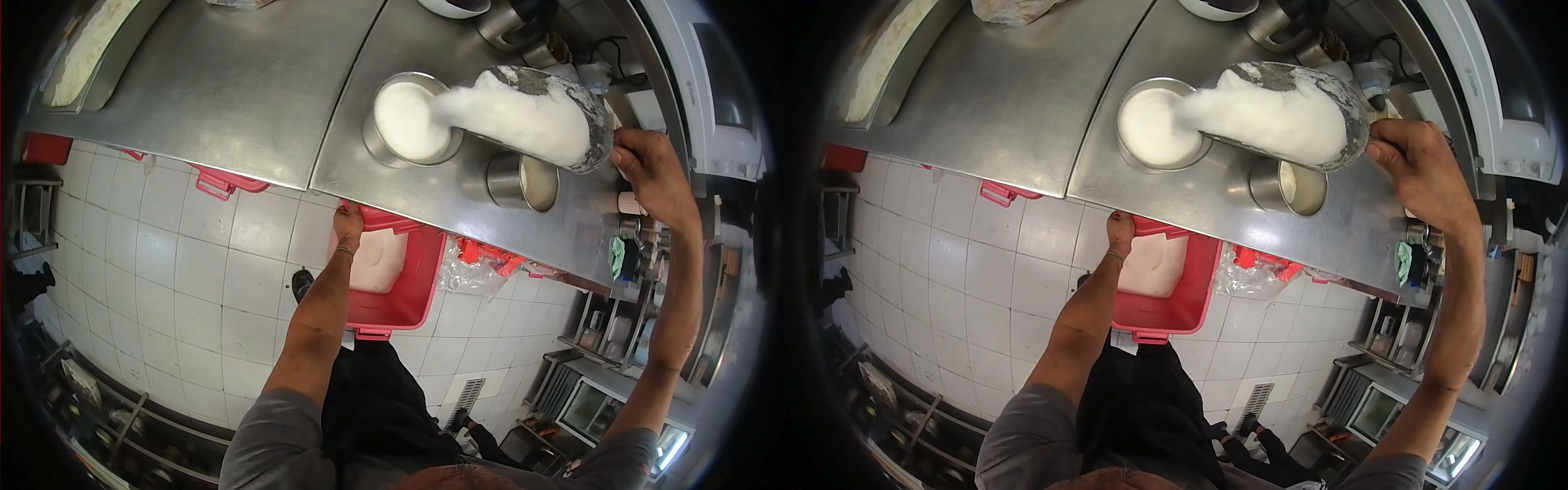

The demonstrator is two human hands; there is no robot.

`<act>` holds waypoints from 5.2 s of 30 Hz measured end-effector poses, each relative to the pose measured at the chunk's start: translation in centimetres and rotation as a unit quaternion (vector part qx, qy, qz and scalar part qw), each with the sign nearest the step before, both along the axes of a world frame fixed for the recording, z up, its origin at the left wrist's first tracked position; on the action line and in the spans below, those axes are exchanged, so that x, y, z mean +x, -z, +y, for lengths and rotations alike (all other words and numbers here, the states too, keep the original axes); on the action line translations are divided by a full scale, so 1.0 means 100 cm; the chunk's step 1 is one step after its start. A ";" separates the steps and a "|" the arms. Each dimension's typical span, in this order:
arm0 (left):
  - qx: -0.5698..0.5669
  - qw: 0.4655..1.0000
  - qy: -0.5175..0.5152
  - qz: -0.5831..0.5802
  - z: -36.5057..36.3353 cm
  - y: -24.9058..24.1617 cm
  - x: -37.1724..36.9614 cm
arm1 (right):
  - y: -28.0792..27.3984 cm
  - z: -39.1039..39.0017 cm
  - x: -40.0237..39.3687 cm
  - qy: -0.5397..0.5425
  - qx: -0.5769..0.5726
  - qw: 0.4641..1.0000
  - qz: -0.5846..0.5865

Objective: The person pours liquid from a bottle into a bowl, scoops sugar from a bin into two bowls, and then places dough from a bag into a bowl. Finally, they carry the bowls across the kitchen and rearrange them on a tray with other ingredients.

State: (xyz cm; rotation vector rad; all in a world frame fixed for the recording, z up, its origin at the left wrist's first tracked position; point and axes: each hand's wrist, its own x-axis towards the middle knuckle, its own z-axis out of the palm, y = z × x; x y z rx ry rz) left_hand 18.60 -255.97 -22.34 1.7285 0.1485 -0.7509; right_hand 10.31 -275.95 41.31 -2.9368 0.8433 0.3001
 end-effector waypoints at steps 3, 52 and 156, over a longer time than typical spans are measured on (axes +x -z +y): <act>0.010 1.000 0.003 -0.004 0.000 -0.005 0.001 | -0.003 0.003 0.004 0.021 0.010 1.000 0.018; -0.026 0.997 -0.015 0.071 -0.002 -0.011 0.009 | 0.269 0.212 -0.257 0.304 0.283 0.906 -0.083; -0.028 0.884 -0.110 0.453 0.084 -0.056 -0.165 | 0.695 0.374 -0.641 0.725 0.466 0.504 -0.051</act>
